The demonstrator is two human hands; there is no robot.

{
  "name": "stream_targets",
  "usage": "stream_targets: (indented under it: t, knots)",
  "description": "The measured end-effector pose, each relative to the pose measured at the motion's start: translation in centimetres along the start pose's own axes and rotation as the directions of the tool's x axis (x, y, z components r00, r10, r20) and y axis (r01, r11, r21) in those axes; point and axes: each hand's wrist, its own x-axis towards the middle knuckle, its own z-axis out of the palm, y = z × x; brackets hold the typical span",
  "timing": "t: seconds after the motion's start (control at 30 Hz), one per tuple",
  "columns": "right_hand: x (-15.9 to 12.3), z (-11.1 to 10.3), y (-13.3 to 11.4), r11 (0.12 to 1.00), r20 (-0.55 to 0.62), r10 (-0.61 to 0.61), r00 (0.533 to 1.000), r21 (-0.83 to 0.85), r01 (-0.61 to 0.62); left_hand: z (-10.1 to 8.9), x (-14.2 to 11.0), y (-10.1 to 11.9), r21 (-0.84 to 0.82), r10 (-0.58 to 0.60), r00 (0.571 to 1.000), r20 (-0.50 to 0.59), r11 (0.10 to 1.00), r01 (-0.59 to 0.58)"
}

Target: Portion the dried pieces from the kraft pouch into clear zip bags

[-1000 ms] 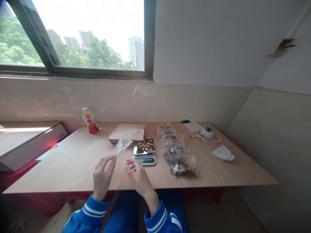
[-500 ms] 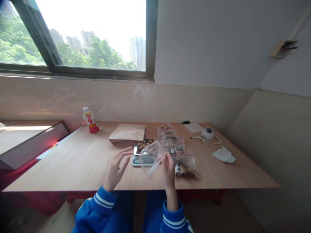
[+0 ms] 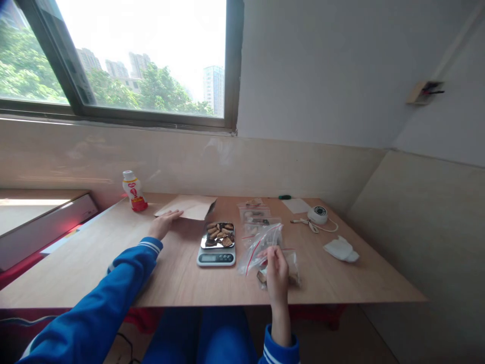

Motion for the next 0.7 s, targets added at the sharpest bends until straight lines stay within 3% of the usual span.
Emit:
stream_targets:
  t: [0.13,0.23,0.37,0.43,0.53,0.6,0.7]
  knots:
    - [0.1,-0.1,0.6,1.0,0.029,0.023,0.999,-0.021,-0.022,-2.0,-1.3,-3.6,0.095,-0.088,0.996,-0.033,0.991,0.091]
    - [0.2,0.3,1.1,0.999,0.065,0.039,0.997,0.01,-0.04,-3.1,-3.2,-5.7,0.207,-0.063,0.995,0.078,0.977,0.046]
    - [0.0,1.4,1.4,0.999,0.131,0.033,0.991,0.021,-0.036,-3.4,-6.1,-5.8,0.307,-0.03,0.991,0.129,0.952,-0.011]
    - [-0.3,2.1,1.1,0.998,0.182,0.032,0.983,0.048,-0.041,-3.1,-7.2,-4.2,0.324,-0.037,0.996,0.08,0.946,0.009]
    - [-0.8,3.6,0.5,0.993,0.265,0.034,0.964,0.104,-0.064,-3.0,-8.2,0.4,0.21,0.0,1.0,0.021,0.978,-0.005]
    - [-1.3,4.6,0.2,0.991,0.314,0.037,0.949,0.112,-0.075,-3.2,-8.7,4.6,-0.018,0.148,0.989,-0.009,0.989,-0.148]
    - [-2.3,6.3,0.0,0.992,0.401,0.045,0.915,0.094,-0.09,-3.2,-9.3,10.3,-0.371,0.385,0.92,-0.073,0.846,-0.383]
